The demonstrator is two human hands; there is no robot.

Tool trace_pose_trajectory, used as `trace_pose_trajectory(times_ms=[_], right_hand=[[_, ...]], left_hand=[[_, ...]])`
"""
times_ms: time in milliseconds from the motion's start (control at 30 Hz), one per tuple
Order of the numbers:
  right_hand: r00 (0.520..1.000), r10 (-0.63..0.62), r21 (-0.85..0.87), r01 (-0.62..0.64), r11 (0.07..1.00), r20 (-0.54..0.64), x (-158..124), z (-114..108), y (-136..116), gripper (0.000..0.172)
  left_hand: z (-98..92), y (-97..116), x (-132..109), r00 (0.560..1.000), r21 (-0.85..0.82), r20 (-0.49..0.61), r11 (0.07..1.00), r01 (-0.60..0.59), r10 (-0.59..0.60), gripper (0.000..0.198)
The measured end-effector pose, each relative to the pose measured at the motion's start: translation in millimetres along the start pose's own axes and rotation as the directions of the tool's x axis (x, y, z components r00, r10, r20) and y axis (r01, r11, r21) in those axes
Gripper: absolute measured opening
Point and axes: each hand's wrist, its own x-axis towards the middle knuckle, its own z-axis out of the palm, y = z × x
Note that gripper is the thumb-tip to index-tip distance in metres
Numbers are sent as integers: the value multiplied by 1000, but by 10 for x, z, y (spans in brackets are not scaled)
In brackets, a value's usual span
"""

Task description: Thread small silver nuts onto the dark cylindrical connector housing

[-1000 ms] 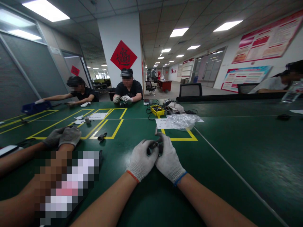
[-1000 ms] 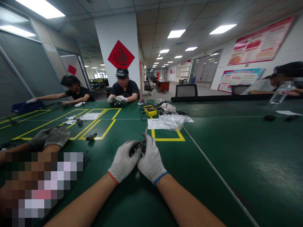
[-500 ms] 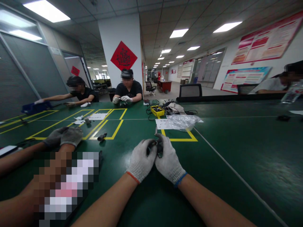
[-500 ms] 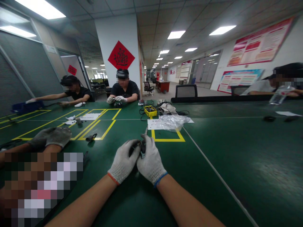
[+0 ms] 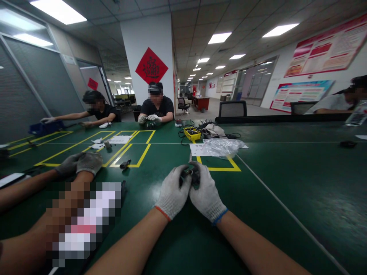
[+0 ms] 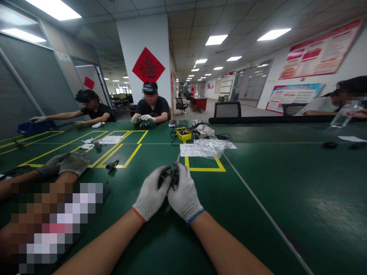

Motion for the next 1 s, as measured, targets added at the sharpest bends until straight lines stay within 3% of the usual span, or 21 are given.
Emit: trace_pose_trajectory(times_ms=[100, 267, 400, 500, 633, 767, 1000], right_hand=[[999, -35, 1, 35, 999, 0, 1, -2, 17, 52], [998, -54, 32, 54, 998, 8, 16, -6, 34, 56], [999, -37, -30, 37, 999, -9, 30, -20, 15, 57], [998, -3, -104, -4, 995, -66, 42, -40, -2, 53], [993, 59, -118, -71, 990, -105, 57, -48, -5, 46], [991, 108, -123, -118, 985, -82, 58, -33, 9, 44], [989, 143, -85, -146, 986, -45, 62, -34, 39, 42]], left_hand=[[-4, -4, 19, 999, -54, 12, 997, 46, -46, 31], [6, -6, 38, 984, -238, 124, 959, 153, -126, 21], [18, -72, 41, 984, -248, 51, 952, 178, -170, 20], [-37, -193, 92, 979, -125, -34, 972, 197, -203, 26], [-149, -355, 199, 960, 193, -102, 942, 276, -261, 39], [-184, -392, 233, 928, 474, 11, 819, 323, -373, 44], [-176, -284, 186, 914, 672, 150, 717, 184, -376, 55]])
